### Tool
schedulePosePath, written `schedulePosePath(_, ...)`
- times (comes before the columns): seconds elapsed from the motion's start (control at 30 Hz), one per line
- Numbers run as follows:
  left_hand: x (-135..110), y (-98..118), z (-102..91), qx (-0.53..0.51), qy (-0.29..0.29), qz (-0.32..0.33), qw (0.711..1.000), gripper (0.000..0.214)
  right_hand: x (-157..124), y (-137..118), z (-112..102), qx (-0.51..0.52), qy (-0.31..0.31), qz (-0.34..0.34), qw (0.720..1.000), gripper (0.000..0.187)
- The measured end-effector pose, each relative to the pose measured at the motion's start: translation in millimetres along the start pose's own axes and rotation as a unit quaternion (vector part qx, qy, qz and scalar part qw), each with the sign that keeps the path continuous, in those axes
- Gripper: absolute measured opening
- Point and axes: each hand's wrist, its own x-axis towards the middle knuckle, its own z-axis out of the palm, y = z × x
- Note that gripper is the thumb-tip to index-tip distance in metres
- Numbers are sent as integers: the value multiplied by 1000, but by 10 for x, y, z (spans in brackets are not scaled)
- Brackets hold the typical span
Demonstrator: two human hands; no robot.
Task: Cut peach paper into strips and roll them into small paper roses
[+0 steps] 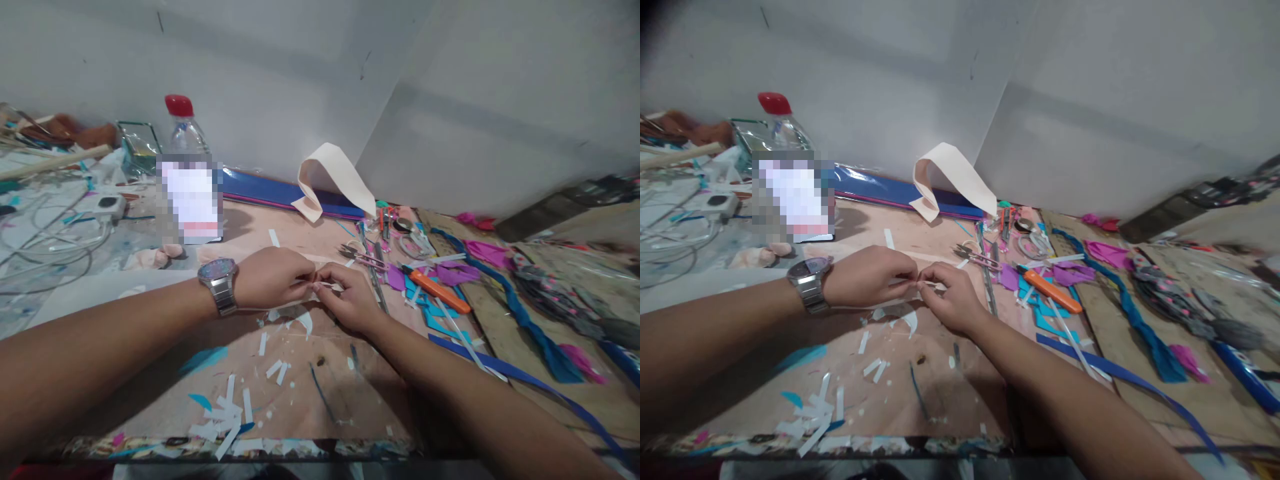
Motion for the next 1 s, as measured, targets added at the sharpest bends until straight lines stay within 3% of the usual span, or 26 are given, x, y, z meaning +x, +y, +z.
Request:
schedulePosePath(0.3, 10, -26, 29, 11, -8, 2, 1000, 22, -3, 13, 5, -28, 2, -46, 999, 9)
schedulePosePath(0.53, -2, -1, 3, -11, -11, 0, 1000, 24, -8, -2, 9, -5, -2, -16, 1000, 10)
schedulePosePath(1.0, 1, -26, -4, -31, -17, -13, 999, 21, 7, -3, 15, -9, -8, -48, 999, 8)
